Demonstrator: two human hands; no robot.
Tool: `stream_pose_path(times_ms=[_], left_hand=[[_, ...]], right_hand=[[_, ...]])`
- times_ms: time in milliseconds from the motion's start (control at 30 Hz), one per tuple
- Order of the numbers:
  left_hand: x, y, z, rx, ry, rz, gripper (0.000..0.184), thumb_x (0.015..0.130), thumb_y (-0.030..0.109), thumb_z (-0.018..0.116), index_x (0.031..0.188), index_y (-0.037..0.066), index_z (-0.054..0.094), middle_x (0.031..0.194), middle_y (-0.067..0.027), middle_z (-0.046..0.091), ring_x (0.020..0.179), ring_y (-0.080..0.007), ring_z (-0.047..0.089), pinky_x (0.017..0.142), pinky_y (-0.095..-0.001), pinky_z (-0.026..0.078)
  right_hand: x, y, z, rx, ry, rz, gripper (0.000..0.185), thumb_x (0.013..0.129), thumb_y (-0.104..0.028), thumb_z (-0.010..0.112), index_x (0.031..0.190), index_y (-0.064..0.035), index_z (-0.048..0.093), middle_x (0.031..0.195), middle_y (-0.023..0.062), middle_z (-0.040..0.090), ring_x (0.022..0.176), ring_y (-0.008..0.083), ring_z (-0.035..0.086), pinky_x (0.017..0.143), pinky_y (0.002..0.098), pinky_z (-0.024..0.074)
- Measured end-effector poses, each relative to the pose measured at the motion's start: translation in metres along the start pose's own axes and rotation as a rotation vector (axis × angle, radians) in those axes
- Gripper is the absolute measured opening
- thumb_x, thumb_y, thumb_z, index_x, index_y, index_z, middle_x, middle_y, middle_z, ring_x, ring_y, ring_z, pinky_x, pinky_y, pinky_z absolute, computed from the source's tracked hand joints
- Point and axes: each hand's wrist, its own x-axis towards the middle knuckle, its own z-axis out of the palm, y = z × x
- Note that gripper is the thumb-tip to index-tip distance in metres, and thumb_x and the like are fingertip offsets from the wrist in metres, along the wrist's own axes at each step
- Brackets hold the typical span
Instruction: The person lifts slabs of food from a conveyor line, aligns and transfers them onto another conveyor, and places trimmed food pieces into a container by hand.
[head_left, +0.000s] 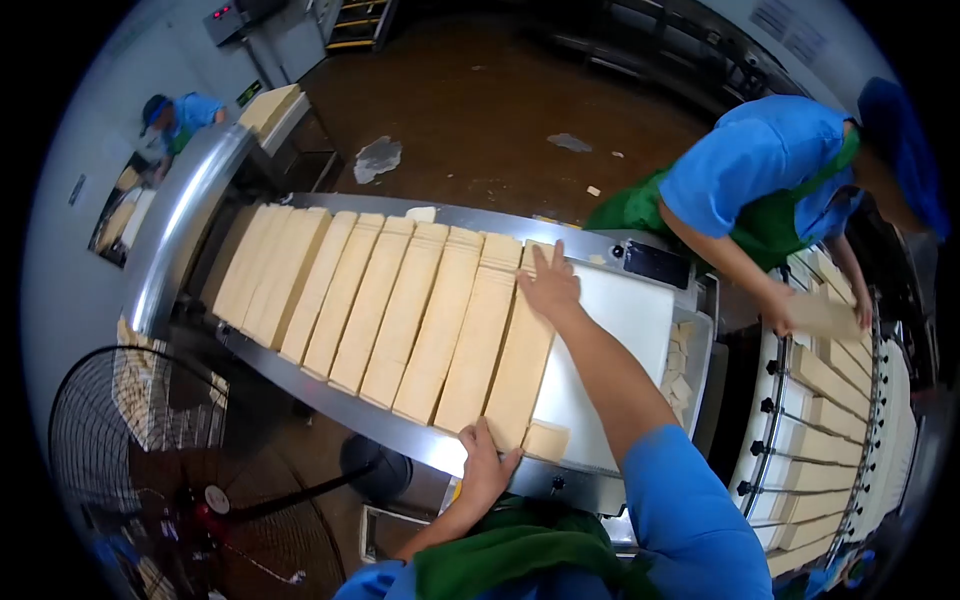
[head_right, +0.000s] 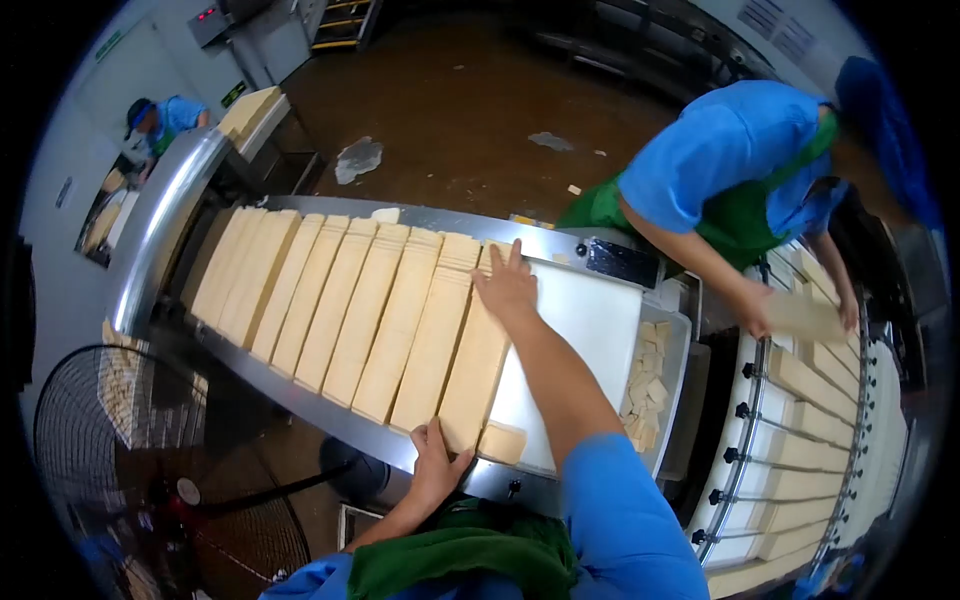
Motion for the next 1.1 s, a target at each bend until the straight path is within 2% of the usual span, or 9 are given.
stream_pose_path(times_ms=[167, 333, 400, 533, 600, 700, 767, 933, 1100], left_hand=[[0.009, 0.017, 0.005, -0.006, -0.063, -0.107, 0.084, 0.075, 0.022, 0.075, 0.132, -0.008, 0.022, 0.126, -0.0321, 0.028, 0.103, -0.0508, 0.049, 0.087, -0.0475, 0.047], [0.017, 0.017, 0.015, 0.097, -0.057, 0.058, 0.084, 0.07, 0.017, 0.078, 0.132, -0.009, 0.027, 0.123, -0.0278, 0.031, 0.108, -0.0446, 0.046, 0.093, -0.0416, 0.043], [0.026, 0.019, 0.019, 0.083, -0.119, 0.139, 0.086, 0.068, 0.018, 0.079, 0.133, -0.008, 0.029, 0.122, -0.0266, 0.032, 0.11, -0.0418, 0.044, 0.095, -0.0424, 0.041], [0.028, 0.041, 0.044, 0.141, -0.227, 0.237, 0.082, 0.068, 0.018, 0.078, 0.13, -0.006, 0.03, 0.12, -0.0263, 0.034, 0.107, -0.0424, 0.046, 0.094, -0.0445, 0.042], [0.027, 0.06, 0.058, 0.249, -0.231, 0.237, 0.081, 0.068, 0.018, 0.078, 0.129, -0.006, 0.031, 0.12, -0.0263, 0.034, 0.106, -0.043, 0.046, 0.094, -0.0445, 0.042], [0.022, 0.08, 0.076, 0.309, -0.225, 0.163, 0.083, 0.067, 0.023, 0.078, 0.129, -0.003, 0.029, 0.124, -0.0278, 0.031, 0.111, -0.0431, 0.043, 0.096, -0.0444, 0.04], [0.012, 0.096, 0.096, 0.154, -0.109, 0.409, 0.079, 0.066, 0.015, 0.074, 0.131, 0.001, 0.031, 0.125, -0.0265, 0.03, 0.111, -0.0426, 0.043, 0.094, -0.0442, 0.042], [-0.04, 0.188, 0.146, 0.108, -0.319, 0.679, 0.077, 0.065, 0.007, 0.071, 0.133, 0.004, 0.036, 0.129, -0.0261, 0.028, 0.118, -0.0429, 0.038, 0.098, -0.0435, 0.039], [-0.118, 0.243, 0.191, 0.089, -0.588, 0.963, 0.077, 0.067, 0.008, 0.073, 0.135, 0.005, 0.038, 0.132, -0.0268, 0.029, 0.121, -0.0443, 0.036, 0.101, -0.0449, 0.036]], right_hand=[[-0.006, 0.003, -0.003, 0.02, -0.124, 0.093, 0.065, 0.087, -0.049, 0.049, 0.141, -0.0141, 0.035, 0.151, 0.019, 0.021, 0.129, 0.036, 0.038, 0.103, 0.0459, 0.0357], [-0.027, 0.053, -0.057, 0.204, -0.22, 0.429, 0.075, 0.077, -0.038, 0.057, 0.142, -0.0145, 0.028, 0.152, 0.0141, 0.013, 0.126, 0.0409, 0.038, 0.096, 0.0543, 0.0399], [-0.046, 0.087, -0.077, 0.18, -0.169, 0.55, 0.078, 0.076, -0.043, 0.062, 0.14, -0.0119, 0.028, 0.144, 0.0167, 0.022, 0.118, 0.0401, 0.045, 0.091, 0.0476, 0.0454], [-0.089, 0.141, -0.071, 0.292, 0.006, 0.717, 0.079, 0.073, -0.044, 0.066, 0.136, -0.0092, 0.032, 0.152, 0.018, 0.006, 0.12, 0.0473, 0.04, 0.092, 0.0494, 0.0443], [-0.106, 0.165, -0.059, 0.323, 0.337, 0.62, 0.083, 0.07, -0.04, 0.07, 0.136, -0.0069, 0.031, 0.153, 0.0196, 0.001, 0.118, 0.0493, 0.042, 0.093, 0.0482, 0.0444], [-0.16, 0.2, -0.083, 0.542, 0.392, 0.814, 0.083, 0.069, -0.035, 0.072, 0.133, -0.003, 0.029, 0.148, 0.0249, 0.011, 0.115, 0.0466, 0.046, 0.092, 0.0483, 0.0447], [-0.212, 0.232, -0.098, 0.691, 0.598, 0.906, 0.081, 0.07, -0.033, 0.068, 0.133, -0.0023, 0.027, 0.139, 0.0263, 0.025, 0.114, 0.0495, 0.044, 0.094, 0.051, 0.0408], [-0.375, 0.323, -0.153, 0.643, 0.99, 1.052, 0.07, 0.079, -0.038, 0.065, 0.127, 0.0011, 0.032, 0.123, 0.0294, 0.038, 0.104, 0.0467, 0.052, 0.088, 0.0504, 0.0456], [-0.509, 0.406, -0.177, 0.423, 0.753, 1.498, 0.073, 0.078, -0.053, 0.055, 0.126, 0.0001, 0.042, 0.123, 0.0267, 0.048, 0.102, 0.0441, 0.056, 0.09, 0.0504, 0.0447]])
